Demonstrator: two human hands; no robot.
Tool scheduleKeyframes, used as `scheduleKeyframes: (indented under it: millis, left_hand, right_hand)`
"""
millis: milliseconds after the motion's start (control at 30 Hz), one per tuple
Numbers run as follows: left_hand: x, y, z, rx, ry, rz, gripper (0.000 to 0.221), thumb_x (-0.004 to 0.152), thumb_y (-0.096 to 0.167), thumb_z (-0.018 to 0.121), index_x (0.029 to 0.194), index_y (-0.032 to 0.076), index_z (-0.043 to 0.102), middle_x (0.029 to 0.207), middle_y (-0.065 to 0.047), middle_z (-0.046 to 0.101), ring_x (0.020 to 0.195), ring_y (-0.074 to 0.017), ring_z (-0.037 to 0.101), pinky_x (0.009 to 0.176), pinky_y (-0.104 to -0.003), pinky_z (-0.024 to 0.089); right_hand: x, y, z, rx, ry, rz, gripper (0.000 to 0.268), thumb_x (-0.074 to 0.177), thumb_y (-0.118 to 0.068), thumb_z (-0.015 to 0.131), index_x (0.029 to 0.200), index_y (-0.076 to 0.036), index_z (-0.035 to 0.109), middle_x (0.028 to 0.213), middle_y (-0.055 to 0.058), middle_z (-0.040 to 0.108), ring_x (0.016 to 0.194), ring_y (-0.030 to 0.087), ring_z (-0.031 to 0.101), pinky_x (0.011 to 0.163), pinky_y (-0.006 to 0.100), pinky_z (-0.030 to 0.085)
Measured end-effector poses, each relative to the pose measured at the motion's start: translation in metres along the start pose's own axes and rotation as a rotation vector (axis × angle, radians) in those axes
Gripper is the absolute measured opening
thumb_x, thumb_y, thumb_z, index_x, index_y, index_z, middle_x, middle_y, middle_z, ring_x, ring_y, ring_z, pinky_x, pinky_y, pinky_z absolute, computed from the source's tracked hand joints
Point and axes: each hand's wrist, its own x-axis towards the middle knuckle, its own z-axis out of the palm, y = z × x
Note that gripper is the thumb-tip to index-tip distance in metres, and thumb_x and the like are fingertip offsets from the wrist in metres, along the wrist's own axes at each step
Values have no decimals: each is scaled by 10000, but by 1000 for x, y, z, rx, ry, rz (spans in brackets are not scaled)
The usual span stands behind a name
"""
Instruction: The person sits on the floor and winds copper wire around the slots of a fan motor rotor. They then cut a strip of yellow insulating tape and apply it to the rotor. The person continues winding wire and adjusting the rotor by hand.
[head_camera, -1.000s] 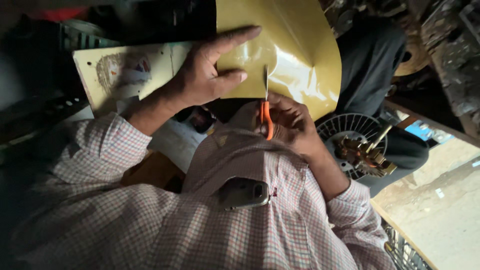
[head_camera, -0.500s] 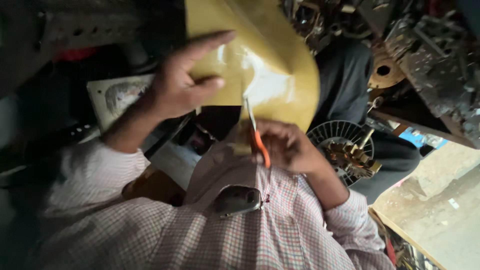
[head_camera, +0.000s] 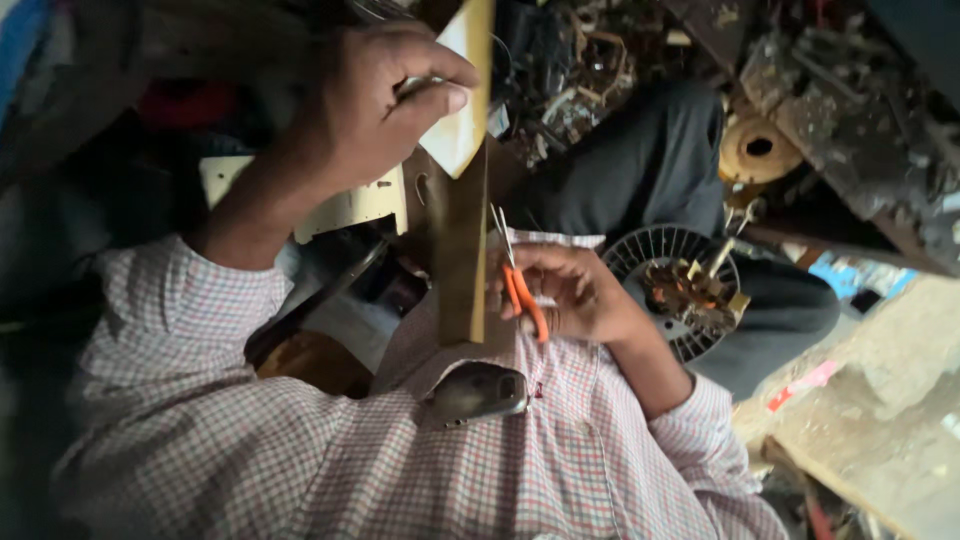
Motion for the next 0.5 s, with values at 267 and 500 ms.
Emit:
scheduleKeyframes:
  millis: [267,500]
  left_hand:
    - [-16,-8,34,-48,22,96,210,984,7,848,1123,91,716,1092,-44,711,854,-164,748,737,-266,585]
    - [-9,-2,33,3,12,152,309,935,12,812,1220,41,697,1212,-165,690,959,-215,734,804,-295,617]
  right_hand:
    - [25,9,-7,-378,-62,179,723,836,3,766,1500,-12,480,1282,144,690,935,226,784,798,357,681]
    - [19,17,-16,-339,-98,-135,714,894,-22,812,1522,8,473,1405,175,598,1222,272,692,1062,411,625]
